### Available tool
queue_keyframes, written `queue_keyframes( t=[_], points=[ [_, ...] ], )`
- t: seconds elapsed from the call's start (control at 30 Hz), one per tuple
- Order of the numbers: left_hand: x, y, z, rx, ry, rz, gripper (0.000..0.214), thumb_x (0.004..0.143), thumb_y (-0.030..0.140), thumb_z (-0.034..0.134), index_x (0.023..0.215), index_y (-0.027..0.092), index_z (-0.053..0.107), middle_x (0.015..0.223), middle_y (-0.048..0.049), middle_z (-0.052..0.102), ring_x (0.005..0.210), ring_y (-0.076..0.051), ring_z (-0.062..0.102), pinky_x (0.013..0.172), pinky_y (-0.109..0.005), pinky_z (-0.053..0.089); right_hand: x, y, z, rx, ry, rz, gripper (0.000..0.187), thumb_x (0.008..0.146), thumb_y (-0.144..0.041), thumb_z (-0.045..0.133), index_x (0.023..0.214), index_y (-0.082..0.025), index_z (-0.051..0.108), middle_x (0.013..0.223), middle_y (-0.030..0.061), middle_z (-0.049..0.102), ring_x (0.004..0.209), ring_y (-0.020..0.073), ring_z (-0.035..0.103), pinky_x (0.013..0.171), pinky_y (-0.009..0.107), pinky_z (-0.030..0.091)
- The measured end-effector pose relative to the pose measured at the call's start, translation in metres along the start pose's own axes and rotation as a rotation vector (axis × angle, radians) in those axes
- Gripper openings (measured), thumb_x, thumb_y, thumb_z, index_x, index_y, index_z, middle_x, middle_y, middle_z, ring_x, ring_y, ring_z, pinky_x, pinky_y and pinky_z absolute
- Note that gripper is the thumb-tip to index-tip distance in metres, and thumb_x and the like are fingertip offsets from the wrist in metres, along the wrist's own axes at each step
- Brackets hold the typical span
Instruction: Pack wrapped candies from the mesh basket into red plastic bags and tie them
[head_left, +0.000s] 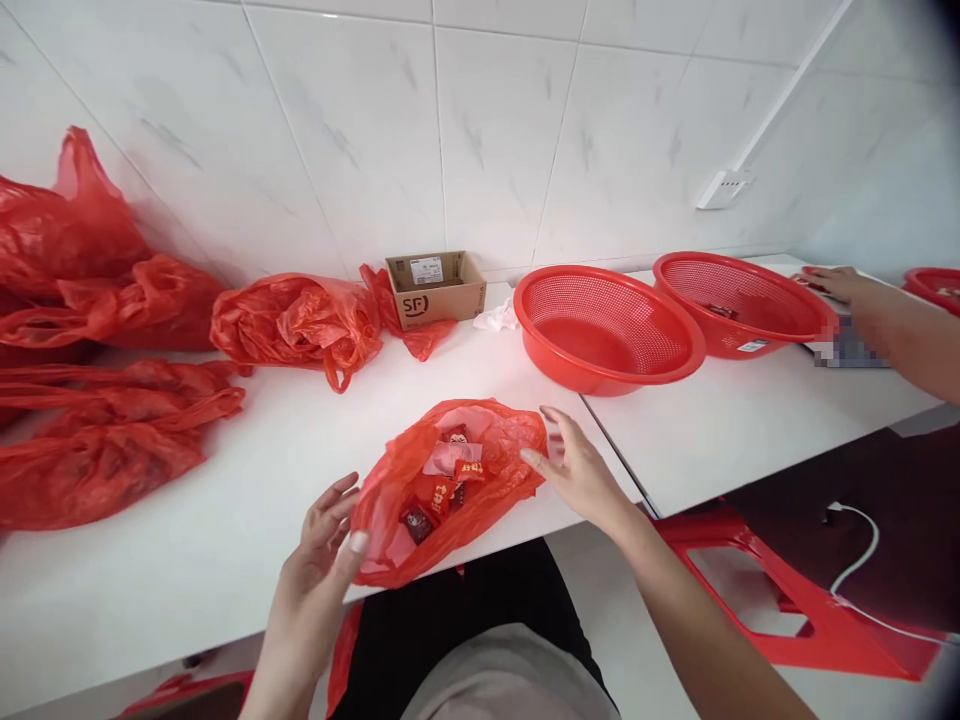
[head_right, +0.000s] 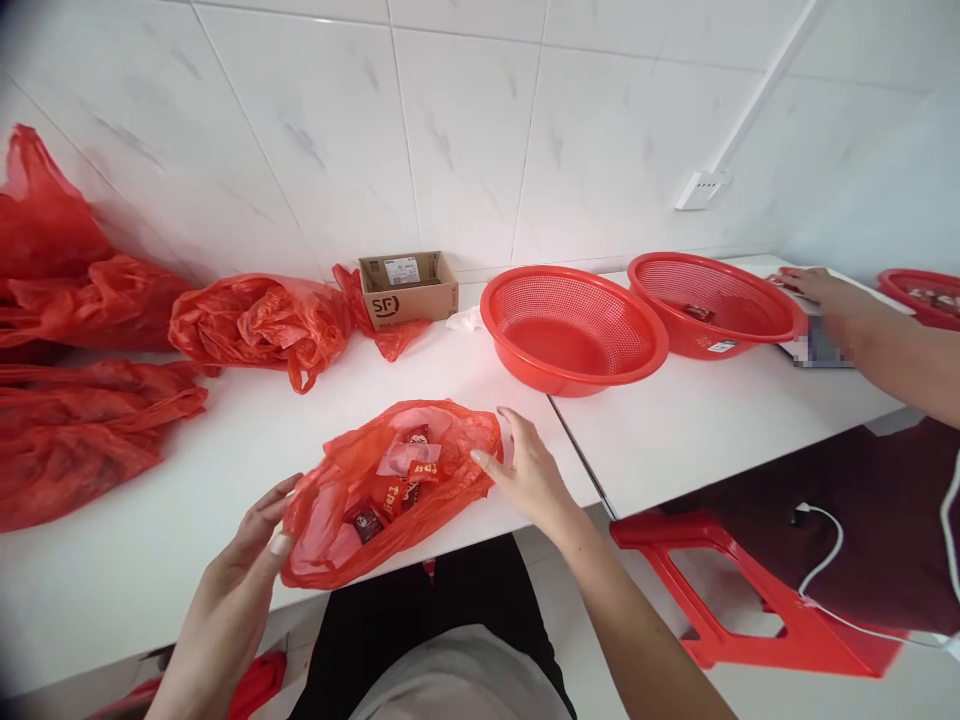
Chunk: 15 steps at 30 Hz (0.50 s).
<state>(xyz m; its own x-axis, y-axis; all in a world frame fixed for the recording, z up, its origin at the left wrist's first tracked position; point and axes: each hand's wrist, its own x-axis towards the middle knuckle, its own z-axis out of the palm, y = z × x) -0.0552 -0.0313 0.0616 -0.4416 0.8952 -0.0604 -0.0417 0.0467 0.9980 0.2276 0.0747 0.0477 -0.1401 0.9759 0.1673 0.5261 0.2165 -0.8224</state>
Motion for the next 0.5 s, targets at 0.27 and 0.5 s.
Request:
queue_keyframes(
  t=[0.27,0.5],
  points=[
    [0.027,0.026,-0.009,-0.229,0.037,-0.057,0.020,0.070,0.039,0.079,0.075,0.022,0.070,0.099,-0.0026,0.068,0.111,-0.025,0.057,0.107,-0.040,0.036,0.011,-0.022,-0.044,0.435,-0.369,0.219,0.054,0.085,-0.039,0.064,0.131,-0.027,0.039,0.083,0.0015,0.066,0.056,0.0159,0.062,0.055,0.033,0.052],
    [0.048,0.125,-0.008,-0.481,-0.146,0.334,0.011,0.088,0.017,0.060,0.091,0.014,0.070,0.091,0.0001,0.072,0.091,-0.013,0.062,0.099,-0.029,0.043,0.076,-0.122,-0.083,0.407,-0.149,-0.069,0.021,0.084,-0.024,0.063,0.103,-0.023,0.056,0.074,-0.0041,0.062,0.057,0.0105,0.061,0.052,0.023,0.052]
  ],
)
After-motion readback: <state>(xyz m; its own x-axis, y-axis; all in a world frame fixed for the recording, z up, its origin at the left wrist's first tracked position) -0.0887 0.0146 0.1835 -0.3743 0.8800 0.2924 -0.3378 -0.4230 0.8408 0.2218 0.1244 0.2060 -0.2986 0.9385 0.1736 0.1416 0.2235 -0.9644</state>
